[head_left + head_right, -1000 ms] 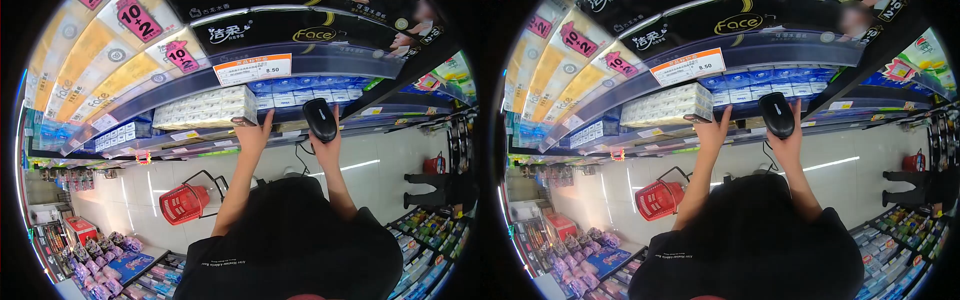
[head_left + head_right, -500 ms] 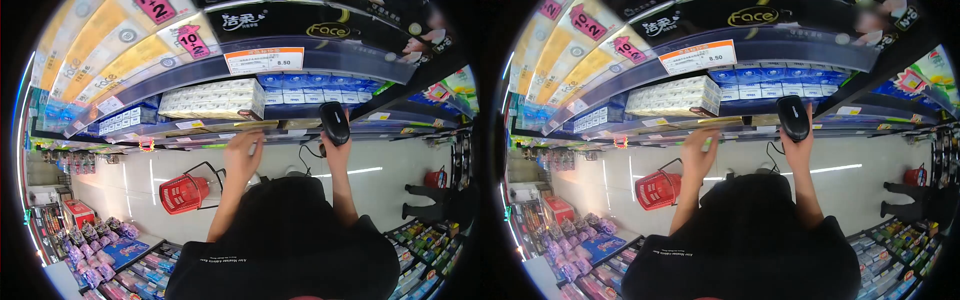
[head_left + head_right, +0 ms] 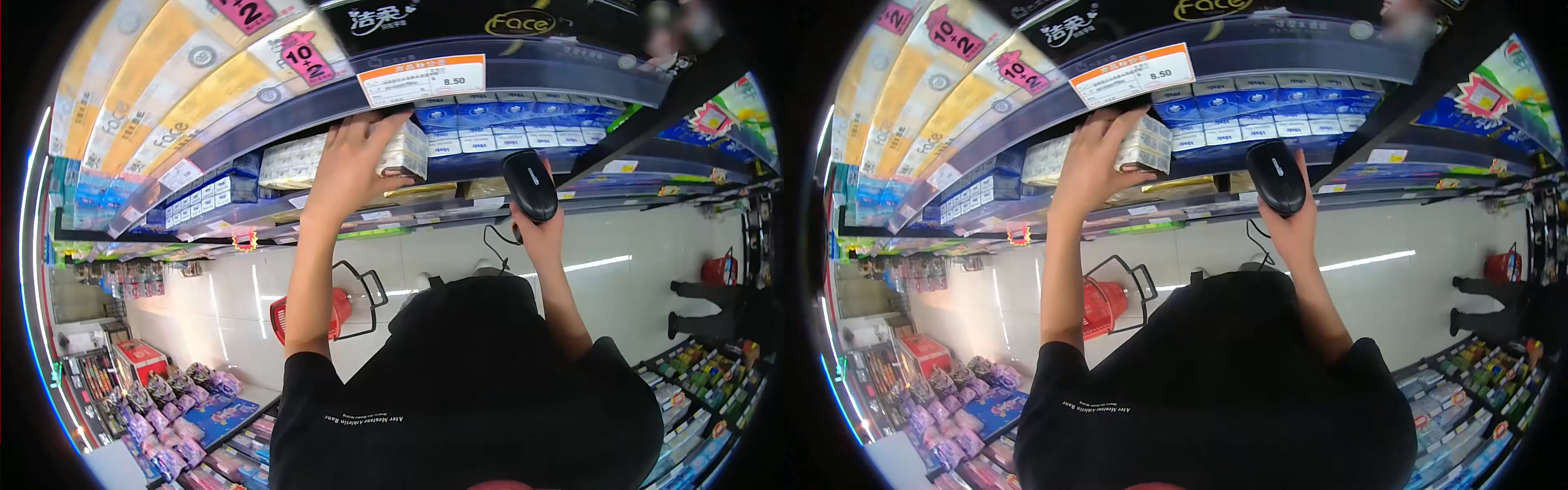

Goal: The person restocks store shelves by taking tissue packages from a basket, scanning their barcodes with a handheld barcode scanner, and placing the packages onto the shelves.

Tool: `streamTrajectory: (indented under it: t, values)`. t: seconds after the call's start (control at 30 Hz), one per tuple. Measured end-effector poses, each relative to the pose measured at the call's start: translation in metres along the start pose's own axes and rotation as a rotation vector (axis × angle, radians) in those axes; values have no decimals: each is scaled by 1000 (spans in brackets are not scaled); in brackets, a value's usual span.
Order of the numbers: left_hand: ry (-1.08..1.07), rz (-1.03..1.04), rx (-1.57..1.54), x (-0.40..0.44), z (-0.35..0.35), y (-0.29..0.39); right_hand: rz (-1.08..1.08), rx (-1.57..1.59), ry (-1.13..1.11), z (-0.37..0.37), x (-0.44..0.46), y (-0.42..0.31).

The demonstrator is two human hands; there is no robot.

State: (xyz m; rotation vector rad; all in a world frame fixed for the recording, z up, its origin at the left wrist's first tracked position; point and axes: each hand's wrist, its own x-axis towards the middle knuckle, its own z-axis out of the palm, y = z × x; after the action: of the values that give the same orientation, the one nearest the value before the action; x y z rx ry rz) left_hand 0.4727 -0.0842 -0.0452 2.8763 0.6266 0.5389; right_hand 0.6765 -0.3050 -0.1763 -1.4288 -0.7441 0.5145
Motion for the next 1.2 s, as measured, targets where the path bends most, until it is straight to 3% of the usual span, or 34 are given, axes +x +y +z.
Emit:
streamTrajectory:
  t: [0.43, 0.5, 0.63, 0.73, 0.8, 0.87, 0.97, 1.03, 1.13, 1.2]
  values:
    - [18, 3, 78, 15, 7, -1, 92, -67, 132, -19, -28, 3]
    - [-52, -120, 8, 16, 8, 1, 84, -87, 164, -17, -29, -1]
    - [-74, -121, -28, 20, 10, -2, 73, -121, 136, -14, -25, -7]
    - [-34, -86, 13, 15, 12, 6, -61, -65, 149, -11, -14, -13]
    - [311, 88, 108, 2, 10, 25, -210, -93, 209, -10, -1, -17]
    - [411, 119, -92, -29, 29, 30, -205, -108, 236, -10, 9, -13]
    - [309, 227, -329, -65, 70, 47, -143, -103, 274, -8, 19, -4]
    - [216, -66, -435, -68, 98, 71, -117, -139, 287, -4, 23, -3]
    - [366, -261, -541, -66, 129, 77, -145, -145, 291, 0, 27, 1]
    - [318, -301, -659, -64, 135, 73, -150, -143, 285, 1, 26, -5]
